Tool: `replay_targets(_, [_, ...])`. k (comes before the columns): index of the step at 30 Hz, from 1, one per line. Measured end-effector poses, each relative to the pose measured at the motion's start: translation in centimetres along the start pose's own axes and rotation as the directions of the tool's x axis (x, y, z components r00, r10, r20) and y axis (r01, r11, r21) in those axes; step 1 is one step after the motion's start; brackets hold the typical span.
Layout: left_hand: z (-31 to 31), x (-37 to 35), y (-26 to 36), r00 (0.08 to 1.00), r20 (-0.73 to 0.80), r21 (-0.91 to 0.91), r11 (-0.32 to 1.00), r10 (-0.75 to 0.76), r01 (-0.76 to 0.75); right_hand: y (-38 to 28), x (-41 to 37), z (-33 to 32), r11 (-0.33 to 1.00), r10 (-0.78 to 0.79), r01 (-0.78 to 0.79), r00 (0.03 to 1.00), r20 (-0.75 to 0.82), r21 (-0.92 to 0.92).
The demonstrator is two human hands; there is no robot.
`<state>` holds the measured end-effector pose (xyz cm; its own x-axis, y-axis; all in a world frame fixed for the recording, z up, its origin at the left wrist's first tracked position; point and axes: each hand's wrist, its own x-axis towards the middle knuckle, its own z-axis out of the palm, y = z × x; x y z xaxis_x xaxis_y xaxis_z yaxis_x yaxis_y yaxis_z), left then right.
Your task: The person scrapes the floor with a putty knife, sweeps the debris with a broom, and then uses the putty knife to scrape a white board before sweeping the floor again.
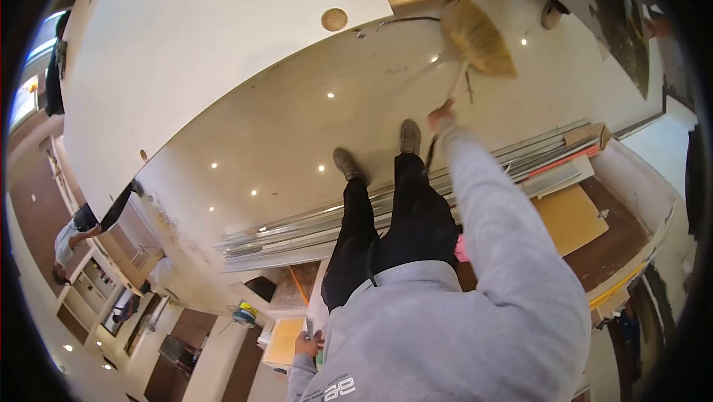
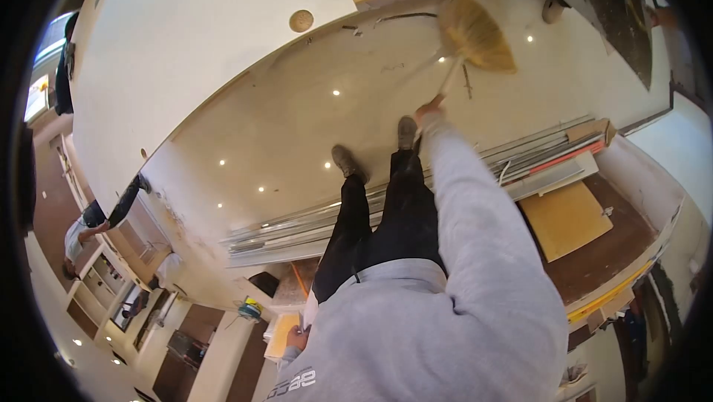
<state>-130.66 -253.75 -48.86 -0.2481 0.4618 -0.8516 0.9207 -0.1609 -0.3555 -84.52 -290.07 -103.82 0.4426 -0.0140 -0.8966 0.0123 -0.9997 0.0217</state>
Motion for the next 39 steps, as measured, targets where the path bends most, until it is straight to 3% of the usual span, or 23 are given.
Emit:
replay_targets(1, [1.1,2.1,-1.3,0.997,0.070,-0.223,0.973,-0.044,0.059,-5.5,-8.9,-2.4,0.711,0.257,-0.195,0.966,0.008,0.676])
replay_targets(2, [1.9,3.1,-0.9,0.996,0.081,-0.242,0.969,-0.036,0.055,-7.8,-13.6,-4.0,0.743,0.167,-0.231,0.973,0.160,0.628])
replay_targets(3, [2.4,3.8,0.0,0.999,0.051,-0.340,0.940,0.002,0.016,-9.6,-13.2,0.7,0.817,0.161,-0.154,0.986,0.038,0.556])
replay_targets(5, [3.2,5.1,1.7,0.999,0.029,-0.451,0.892,0.037,-0.020,-13.1,-20.6,-1.9,0.948,-0.019,-0.025,0.991,0.136,0.318])
replay_targets(7, [3.7,5.6,3.3,0.990,0.059,-0.477,0.875,0.129,-0.085,-14.0,-23.9,-2.1,0.911,0.010,-0.089,0.981,0.193,0.404])
replay_targets(10, [4.3,4.7,5.5,0.979,0.018,-0.521,0.838,0.201,-0.163,-14.0,-24.9,-1.4,0.927,-0.162,0.108,0.979,0.122,0.360])
replay_targets(12, [4.7,4.7,5.5,0.981,0.012,-0.532,0.832,0.195,-0.159,-10.4,-24.5,-4.0,0.713,-0.351,0.040,0.885,0.307,0.700])
replay_targets(14, [5.4,5.1,4.8,0.983,0.012,-0.543,0.827,0.186,-0.149,-6.8,-29.3,-10.2,0.488,-0.452,-0.041,0.843,0.292,0.872])
replay_targets(15, [5.8,5.7,4.1,0.985,0.021,-0.542,0.830,0.170,-0.131,-4.9,-31.6,-13.0,0.464,-0.431,-0.126,0.833,0.347,0.877])
replay_targets(17, [6.5,6.5,3.1,0.989,0.043,-0.548,0.831,0.143,-0.097,0.2,-33.9,-15.1,0.627,-0.379,0.008,0.877,0.296,0.779])
replay_targets(19, [7.0,7.2,2.1,0.992,0.057,-0.560,0.826,0.112,-0.061,5.6,-36.9,-15.3,0.638,-0.362,0.107,0.916,0.175,0.762])
replay_targets(21, [7.8,7.9,1.4,0.993,0.077,-0.573,0.819,0.090,-0.030,6.0,-43.7,-18.9,0.580,-0.190,-0.072,0.957,0.221,0.811])
replay_targets(23, [8.6,8.7,0.8,0.993,0.102,-0.620,0.785,0.067,0.011,8.6,-45.9,-18.6,0.577,-0.169,-0.037,0.972,0.163,0.816])
replay_targets(26, [10.3,10.2,-0.4,0.986,0.140,-0.667,0.745,0.093,0.025,8.8,-44.8,-17.1,0.637,-0.040,0.037,0.999,-0.015,0.770])
replay_targets(29, [10.8,10.2,-0.1,0.980,0.171,-0.675,0.737,0.101,0.042,8.9,-34.1,-14.3,0.704,0.036,0.090,0.986,-0.162,0.704])
replay_targets(31, [10.9,10.1,-0.6,0.979,0.168,-0.696,0.717,0.116,0.034,7.4,-23.7,-14.3,0.757,0.158,-0.077,0.985,-0.069,0.649])
replay_targets(33, [10.9,9.8,-1.2,0.977,0.161,-0.717,0.697,0.138,0.019,3.3,-16.4,-14.5,0.357,-0.060,-0.020,0.997,0.045,0.934])
replay_targets(34, [10.5,9.5,-1.6,0.980,0.148,-0.725,0.688,0.131,0.017,1.9,-11.5,-14.1,0.348,-0.412,0.169,0.911,-0.012,0.922])
replay_targets(35, [10.4,9.5,-2.3,0.983,0.136,-0.731,0.682,0.123,0.016,-2.2,-9.3,-13.7,0.422,-0.498,0.292,0.866,-0.049,0.858])
replay_targets(36, [10.4,9.6,-3.1,0.982,0.146,-0.733,0.680,0.115,0.029,-7.0,-8.1,-13.1,0.562,-0.641,0.562,0.760,-0.110,0.608])
replay_targets(37, [10.5,9.6,-4.2,0.986,0.142,-0.762,0.646,0.087,0.053,-12.2,-7.6,-12.2,0.524,-0.838,0.849,0.528,-0.138,0.064])
replay_targets(38, [10.6,9.6,-5.4,0.989,0.136,-0.791,0.608,0.059,0.073,-17.5,-7.6,-10.8,0.314,-0.949,0.909,0.308,-0.068,-0.275])
replay_targets(39, [10.9,9.7,-6.4,0.988,0.140,-0.795,0.601,0.059,0.077,-22.7,-8.6,-9.2,0.162,-0.984,0.891,0.178,-0.003,-0.425])
